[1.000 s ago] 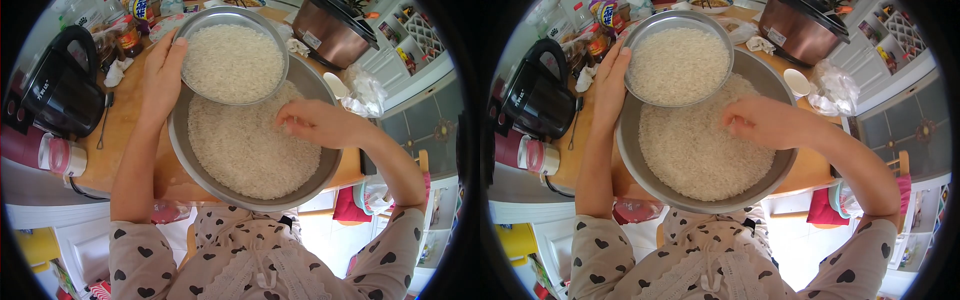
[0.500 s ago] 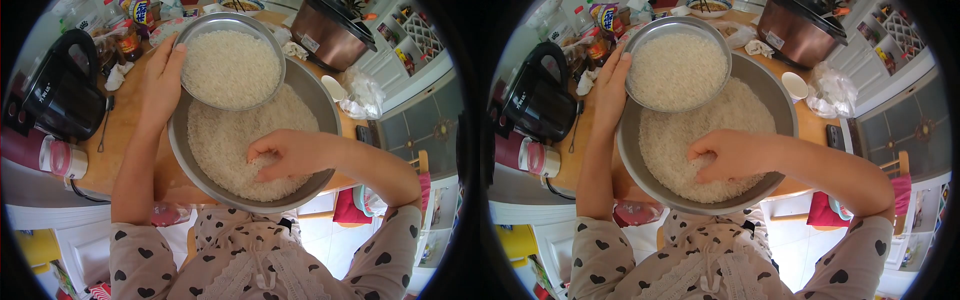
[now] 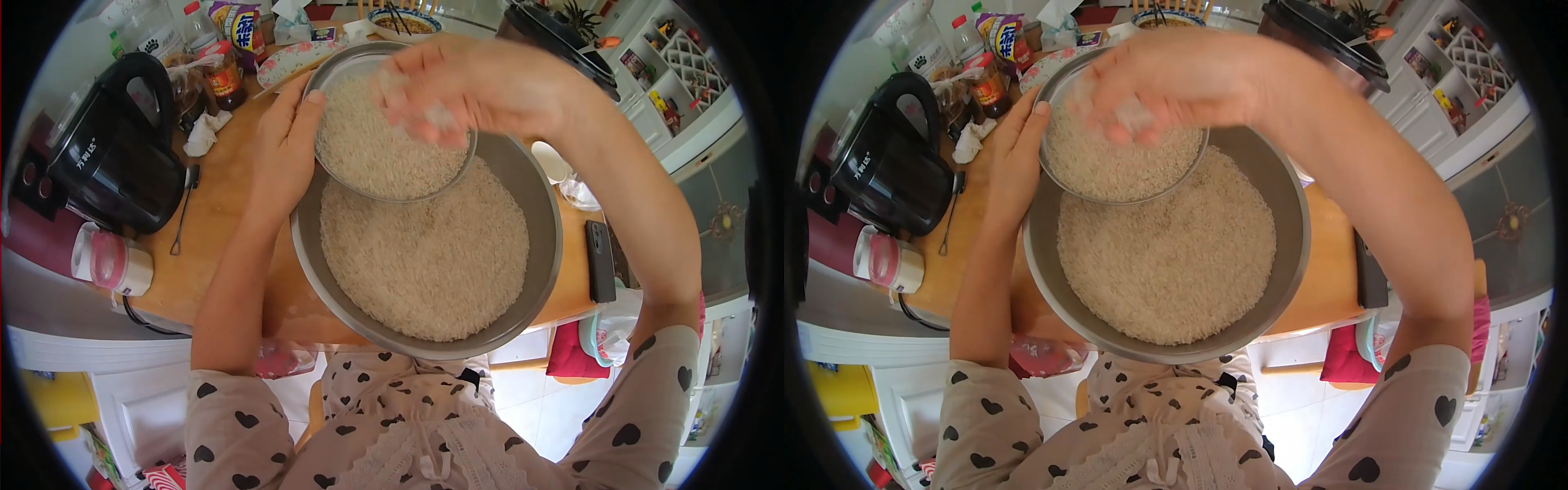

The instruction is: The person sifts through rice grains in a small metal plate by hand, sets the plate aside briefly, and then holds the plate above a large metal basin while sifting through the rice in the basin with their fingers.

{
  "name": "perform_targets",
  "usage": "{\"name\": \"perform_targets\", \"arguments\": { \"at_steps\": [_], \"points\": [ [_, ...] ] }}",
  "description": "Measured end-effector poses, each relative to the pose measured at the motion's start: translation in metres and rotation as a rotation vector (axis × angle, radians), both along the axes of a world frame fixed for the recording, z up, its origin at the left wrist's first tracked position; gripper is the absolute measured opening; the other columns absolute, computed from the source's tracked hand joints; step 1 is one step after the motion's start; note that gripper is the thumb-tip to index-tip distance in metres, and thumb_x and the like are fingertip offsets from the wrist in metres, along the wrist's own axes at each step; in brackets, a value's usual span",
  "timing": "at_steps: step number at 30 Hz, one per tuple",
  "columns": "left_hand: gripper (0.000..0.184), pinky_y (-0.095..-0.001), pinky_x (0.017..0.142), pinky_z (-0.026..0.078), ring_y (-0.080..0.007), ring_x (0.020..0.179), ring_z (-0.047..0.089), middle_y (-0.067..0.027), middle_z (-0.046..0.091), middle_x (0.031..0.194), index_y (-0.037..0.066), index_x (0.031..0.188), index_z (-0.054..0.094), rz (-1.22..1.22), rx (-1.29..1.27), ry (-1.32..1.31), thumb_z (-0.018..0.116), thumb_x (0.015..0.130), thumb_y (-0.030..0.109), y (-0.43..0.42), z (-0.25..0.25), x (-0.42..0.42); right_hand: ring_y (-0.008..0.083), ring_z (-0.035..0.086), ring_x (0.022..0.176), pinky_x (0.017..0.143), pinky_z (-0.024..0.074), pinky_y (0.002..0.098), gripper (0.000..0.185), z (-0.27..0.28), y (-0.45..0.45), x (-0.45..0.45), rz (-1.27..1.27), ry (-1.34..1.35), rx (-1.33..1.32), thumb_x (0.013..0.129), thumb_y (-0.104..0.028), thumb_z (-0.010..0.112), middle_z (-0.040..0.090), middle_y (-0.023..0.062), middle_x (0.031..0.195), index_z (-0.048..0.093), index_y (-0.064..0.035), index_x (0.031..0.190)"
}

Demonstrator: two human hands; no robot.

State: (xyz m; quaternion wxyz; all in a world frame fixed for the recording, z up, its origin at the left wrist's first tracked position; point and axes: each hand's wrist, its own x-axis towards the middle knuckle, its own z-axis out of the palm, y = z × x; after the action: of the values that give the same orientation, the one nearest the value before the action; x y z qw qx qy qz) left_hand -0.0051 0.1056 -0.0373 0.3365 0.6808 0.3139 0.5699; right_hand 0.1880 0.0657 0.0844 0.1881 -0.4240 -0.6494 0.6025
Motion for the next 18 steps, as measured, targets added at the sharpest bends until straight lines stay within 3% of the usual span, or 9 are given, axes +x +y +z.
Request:
{"name": "perform_targets", "arguments": {
  "at_steps": [4, 5, 8, 11, 14, 17, 18],
  "points": [
    [0.037, -0.0280, 0.083, 0.043, -0.0155, 0.093, 0.056, -0.0120, 0.063, 0.103, -0.004, 0.119, 0.054, -0.012, 0.002, -0.008, 0.046, 0.095, 0.023, -0.002, 0.001, 0.001, 0.0138, 0.061, 0.080, 0.064, 0.0491, 0.0240, 0.016, 0.023, 0.035, 0.005, -0.138, -0.009, -0.014, 0.087, -0.008, 0.060, 0.063, 0.0077, 0.089, 0.058, -0.0016, 0.102],
    [0.037, -0.0280, 0.082, 0.043, -0.0153, 0.093, 0.056, -0.0119, 0.063, 0.102, -0.005, 0.119, 0.054, -0.015, 0.001, -0.019, 0.046, 0.095, 0.023, -0.002, 0.001, 0.001, 0.0130, 0.060, 0.073, 0.056, 0.0468, 0.0236, 0.013, 0.027, 0.036, 0.005, -0.158, 0.000, 0.013, 0.086, -0.005, 0.058, 0.062, 0.0075, 0.085, 0.057, -0.0006, 0.099],
    [0.037, -0.0280, 0.080, 0.044, -0.0153, 0.090, 0.057, -0.0113, 0.063, 0.098, -0.005, 0.118, 0.054, -0.004, 0.013, 0.006, 0.046, 0.094, 0.023, 0.000, 0.000, -0.001, 0.0121, 0.060, 0.069, 0.053, 0.0466, 0.0220, 0.013, 0.029, 0.045, 0.004, -0.005, -0.018, -0.083, 0.086, -0.005, 0.057, 0.062, 0.0071, 0.083, 0.057, 0.0008, 0.099],
    [0.037, -0.0278, 0.079, 0.044, -0.0152, 0.088, 0.057, -0.0110, 0.064, 0.096, -0.004, 0.118, 0.054, 0.015, 0.041, 0.028, 0.046, 0.095, 0.023, 0.001, -0.001, -0.002, 0.0116, 0.061, 0.069, 0.053, 0.0475, 0.0217, 0.013, 0.032, 0.050, 0.004, -0.086, 0.003, -0.007, 0.087, -0.003, 0.056, 0.062, 0.0061, 0.084, 0.057, 0.0011, 0.098],
    [0.043, -0.0267, 0.095, 0.036, -0.0171, 0.110, 0.050, -0.0124, 0.056, 0.118, -0.006, 0.124, 0.050, -0.049, -0.102, 0.029, 0.048, 0.095, 0.025, -0.004, 0.004, -0.004, 0.0121, 0.062, 0.071, 0.055, 0.0493, 0.0224, 0.014, 0.034, 0.062, 0.022, -0.069, 0.093, -0.020, 0.086, -0.002, 0.055, 0.063, 0.0061, 0.085, 0.058, 0.0003, 0.100],
    [0.043, -0.0267, 0.095, 0.036, -0.0177, 0.110, 0.050, -0.0129, 0.056, 0.119, -0.006, 0.124, 0.050, -0.061, -0.087, 0.016, 0.048, 0.095, 0.026, -0.005, 0.006, -0.003, 0.0126, 0.063, 0.072, 0.057, 0.0503, 0.0224, 0.015, 0.040, 0.049, 0.027, -0.153, -0.069, 0.058, 0.086, -0.001, 0.055, 0.064, 0.0068, 0.088, 0.058, 0.0003, 0.101],
    [0.041, -0.0268, 0.090, 0.038, -0.0164, 0.103, 0.052, -0.0116, 0.058, 0.112, -0.005, 0.122, 0.052, -0.037, -0.062, 0.009, 0.048, 0.095, 0.025, -0.005, 0.005, -0.003, 0.0130, 0.063, 0.073, 0.058, 0.0509, 0.0226, 0.016, 0.042, 0.044, 0.025, -0.136, -0.086, 0.047, 0.086, -0.001, 0.055, 0.064, 0.0075, 0.089, 0.058, 0.0007, 0.102]
  ]
}}
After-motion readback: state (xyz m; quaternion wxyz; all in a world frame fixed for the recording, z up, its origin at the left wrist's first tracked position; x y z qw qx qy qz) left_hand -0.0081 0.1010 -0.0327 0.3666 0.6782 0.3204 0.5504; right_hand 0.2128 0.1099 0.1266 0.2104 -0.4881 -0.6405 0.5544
